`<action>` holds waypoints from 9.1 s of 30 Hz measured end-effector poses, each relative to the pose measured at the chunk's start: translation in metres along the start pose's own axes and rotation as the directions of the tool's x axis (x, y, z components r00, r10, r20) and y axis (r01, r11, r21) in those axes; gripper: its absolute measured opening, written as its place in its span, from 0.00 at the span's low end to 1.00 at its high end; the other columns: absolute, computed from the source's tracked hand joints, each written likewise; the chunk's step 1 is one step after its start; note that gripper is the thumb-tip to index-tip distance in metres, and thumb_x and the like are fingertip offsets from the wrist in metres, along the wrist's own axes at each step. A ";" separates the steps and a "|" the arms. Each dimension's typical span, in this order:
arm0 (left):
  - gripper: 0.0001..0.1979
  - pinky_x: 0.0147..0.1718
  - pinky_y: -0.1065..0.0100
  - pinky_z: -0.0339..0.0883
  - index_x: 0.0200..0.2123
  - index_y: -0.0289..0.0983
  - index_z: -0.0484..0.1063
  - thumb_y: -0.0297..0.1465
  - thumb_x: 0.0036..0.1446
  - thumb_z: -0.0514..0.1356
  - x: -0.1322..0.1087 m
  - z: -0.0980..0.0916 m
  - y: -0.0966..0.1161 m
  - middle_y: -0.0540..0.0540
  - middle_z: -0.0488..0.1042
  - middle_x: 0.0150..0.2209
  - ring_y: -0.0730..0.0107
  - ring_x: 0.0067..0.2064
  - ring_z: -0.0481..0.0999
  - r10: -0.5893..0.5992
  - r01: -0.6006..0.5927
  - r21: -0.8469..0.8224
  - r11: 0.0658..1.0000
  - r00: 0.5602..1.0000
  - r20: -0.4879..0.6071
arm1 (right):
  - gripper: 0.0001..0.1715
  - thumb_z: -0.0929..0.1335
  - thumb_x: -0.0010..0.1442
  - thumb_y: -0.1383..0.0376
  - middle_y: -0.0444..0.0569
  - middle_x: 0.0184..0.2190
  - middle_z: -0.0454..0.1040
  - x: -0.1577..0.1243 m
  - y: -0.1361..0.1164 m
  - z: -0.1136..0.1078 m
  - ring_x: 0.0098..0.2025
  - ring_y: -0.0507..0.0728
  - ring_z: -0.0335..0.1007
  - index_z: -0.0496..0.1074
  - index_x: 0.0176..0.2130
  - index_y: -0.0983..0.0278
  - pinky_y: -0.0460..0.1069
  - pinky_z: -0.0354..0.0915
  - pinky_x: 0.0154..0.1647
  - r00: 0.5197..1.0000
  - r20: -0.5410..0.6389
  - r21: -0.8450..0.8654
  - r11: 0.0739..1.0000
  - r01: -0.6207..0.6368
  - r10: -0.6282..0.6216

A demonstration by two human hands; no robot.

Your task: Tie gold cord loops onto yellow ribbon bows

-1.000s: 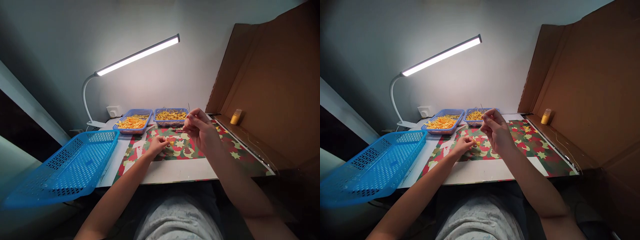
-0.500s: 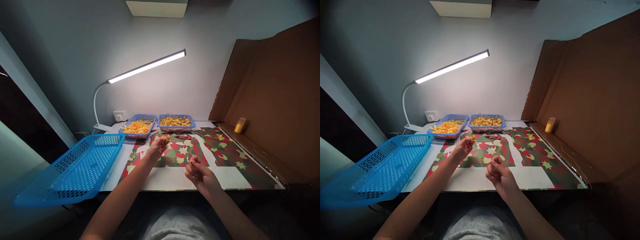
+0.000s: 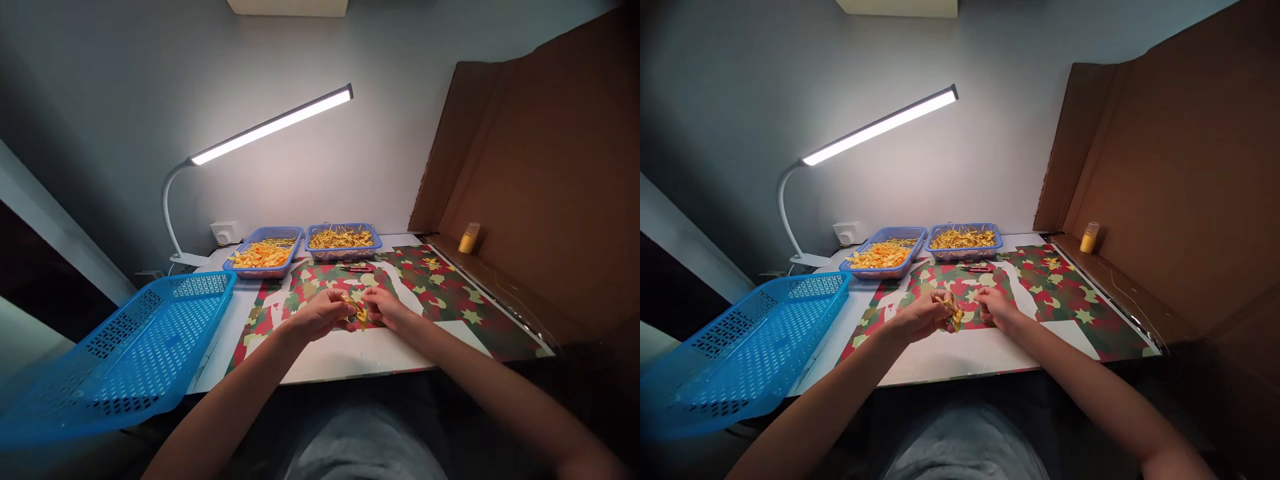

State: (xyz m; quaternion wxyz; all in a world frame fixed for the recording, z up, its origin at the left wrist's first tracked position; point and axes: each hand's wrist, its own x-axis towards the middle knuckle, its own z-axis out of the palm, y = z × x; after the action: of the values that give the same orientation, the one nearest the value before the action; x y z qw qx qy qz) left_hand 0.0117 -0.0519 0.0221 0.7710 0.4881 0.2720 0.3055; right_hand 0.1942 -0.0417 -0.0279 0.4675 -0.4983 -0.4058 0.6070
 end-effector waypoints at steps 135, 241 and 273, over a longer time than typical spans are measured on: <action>0.10 0.25 0.77 0.68 0.23 0.31 0.72 0.27 0.41 0.71 0.134 -0.046 0.075 0.49 0.72 0.24 0.78 0.27 0.70 -0.081 -0.183 -0.488 0.853 0.879 -0.470 | 0.13 0.60 0.62 0.72 0.38 0.21 0.56 0.113 -0.145 -0.011 0.24 0.47 0.51 0.56 0.26 0.62 0.44 0.49 0.25 0.729 0.538 -0.589 0.430 0.685 -0.423; 0.14 0.29 0.74 0.61 0.23 0.34 0.69 0.32 0.39 0.71 0.158 -0.088 0.056 0.54 0.69 0.21 0.78 0.26 0.67 0.072 -0.190 -0.115 0.975 0.762 -0.643 | 0.08 0.61 0.64 0.68 0.41 0.23 0.67 0.125 -0.105 0.021 0.24 0.51 0.62 0.69 0.36 0.63 0.45 0.57 0.25 0.906 0.096 -0.667 0.649 0.365 -0.412; 0.10 0.30 0.73 0.62 0.20 0.35 0.72 0.30 0.37 0.70 0.154 -0.085 0.067 0.51 0.73 0.22 0.75 0.27 0.69 0.054 -0.136 -0.116 0.984 0.844 -0.533 | 0.15 0.61 0.64 0.70 0.42 0.22 0.67 0.118 -0.115 0.023 0.25 0.51 0.62 0.64 0.26 0.63 0.46 0.57 0.27 0.867 0.186 -0.713 0.543 0.442 -0.462</action>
State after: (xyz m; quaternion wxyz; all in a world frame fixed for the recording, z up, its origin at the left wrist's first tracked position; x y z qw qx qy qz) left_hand 0.0388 0.1338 0.0329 0.6846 0.3393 0.4250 0.4853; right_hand 0.1822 0.0991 0.0602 0.3714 -0.5288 -0.7233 0.2433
